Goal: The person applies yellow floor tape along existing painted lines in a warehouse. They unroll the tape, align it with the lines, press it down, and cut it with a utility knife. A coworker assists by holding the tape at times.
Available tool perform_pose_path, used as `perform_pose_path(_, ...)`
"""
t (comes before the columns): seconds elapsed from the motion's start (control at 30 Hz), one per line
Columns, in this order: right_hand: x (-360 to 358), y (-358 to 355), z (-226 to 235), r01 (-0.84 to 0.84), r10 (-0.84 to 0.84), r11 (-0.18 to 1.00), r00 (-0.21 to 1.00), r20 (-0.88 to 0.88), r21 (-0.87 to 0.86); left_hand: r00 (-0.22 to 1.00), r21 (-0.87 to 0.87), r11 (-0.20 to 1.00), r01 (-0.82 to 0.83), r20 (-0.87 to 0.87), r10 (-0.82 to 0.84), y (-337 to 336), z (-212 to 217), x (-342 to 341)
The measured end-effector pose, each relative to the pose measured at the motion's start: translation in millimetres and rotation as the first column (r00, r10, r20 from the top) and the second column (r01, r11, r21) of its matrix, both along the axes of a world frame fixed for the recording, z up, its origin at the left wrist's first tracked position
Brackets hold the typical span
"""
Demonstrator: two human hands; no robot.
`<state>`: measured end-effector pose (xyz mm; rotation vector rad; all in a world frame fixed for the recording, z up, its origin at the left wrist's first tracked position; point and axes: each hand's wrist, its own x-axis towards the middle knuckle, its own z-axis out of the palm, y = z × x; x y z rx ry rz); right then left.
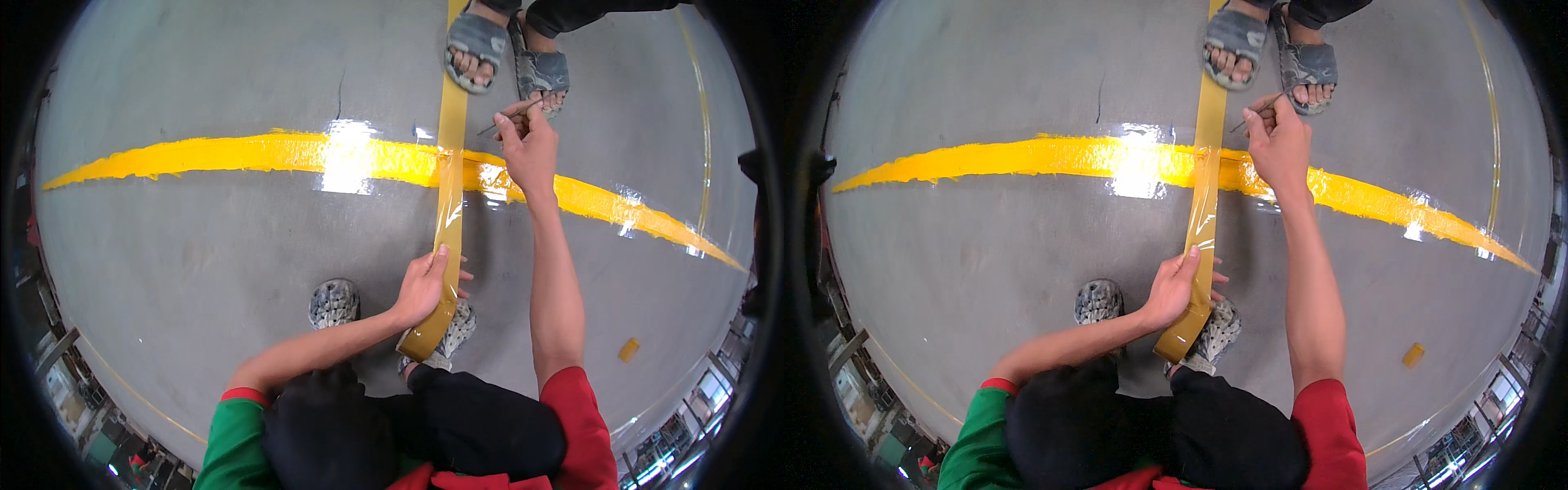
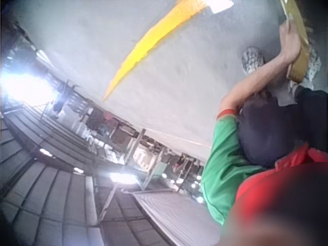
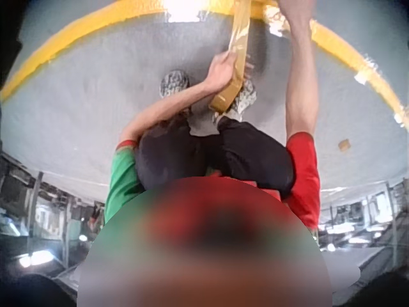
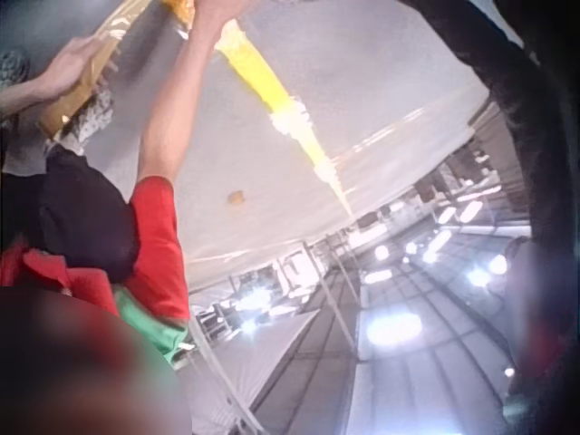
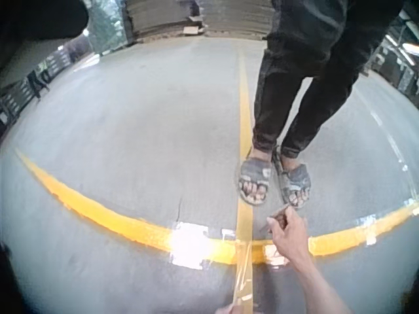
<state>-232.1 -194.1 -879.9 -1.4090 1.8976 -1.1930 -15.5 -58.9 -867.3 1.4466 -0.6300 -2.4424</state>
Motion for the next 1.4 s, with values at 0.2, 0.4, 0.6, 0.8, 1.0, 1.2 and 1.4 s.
perform_pose_path(0.2,24,1,-19,-0.16,0.168,0.986,0.961,-0.22,0.052,0.997,-0.096,0.992,-0.082,0.001,0.082,5,3,-1)
perform_pose_path(0.4,17,12,-22,-0.096,0.094,0.995,0.99,0.108,0.02,0.998,-0.03,0.998,-0.052,0.015,0.053,3,3,-1)
perform_pose_path(0.6,32,17,-29,-0.162,0.163,0.958,0.986,0.012,0.236,1.0,-0.03,0.999,0.029,-0.007,-0.03,16,19,1)
perform_pose_path(0.8,14,31,23,-0.039,0.05,0.995,0.992,-0.113,0.096,0.991,-0.193,0.973,0.125,-0.023,-0.132,17,20,11)
perform_pose_path(1.0,-3,111,30,-0.06,0.06,0.967,0.998,0.01,0.246,0.978,-0.303,0.94,0.155,-0.089,-0.19,32,32,28)
perform_pose_path(1.2,27,227,15,-0.113,-0.299,0.855,0.69,0.66,0.506,0.962,-0.382,0.915,0.128,-0.178,-0.208,43,30,38)
perform_pose_path(1.4,40,218,17,-0.488,-0.54,0.703,0.108,0.835,0.517,0.882,-0.723,0.637,0.266,-0.084,-0.464,56,30,41)
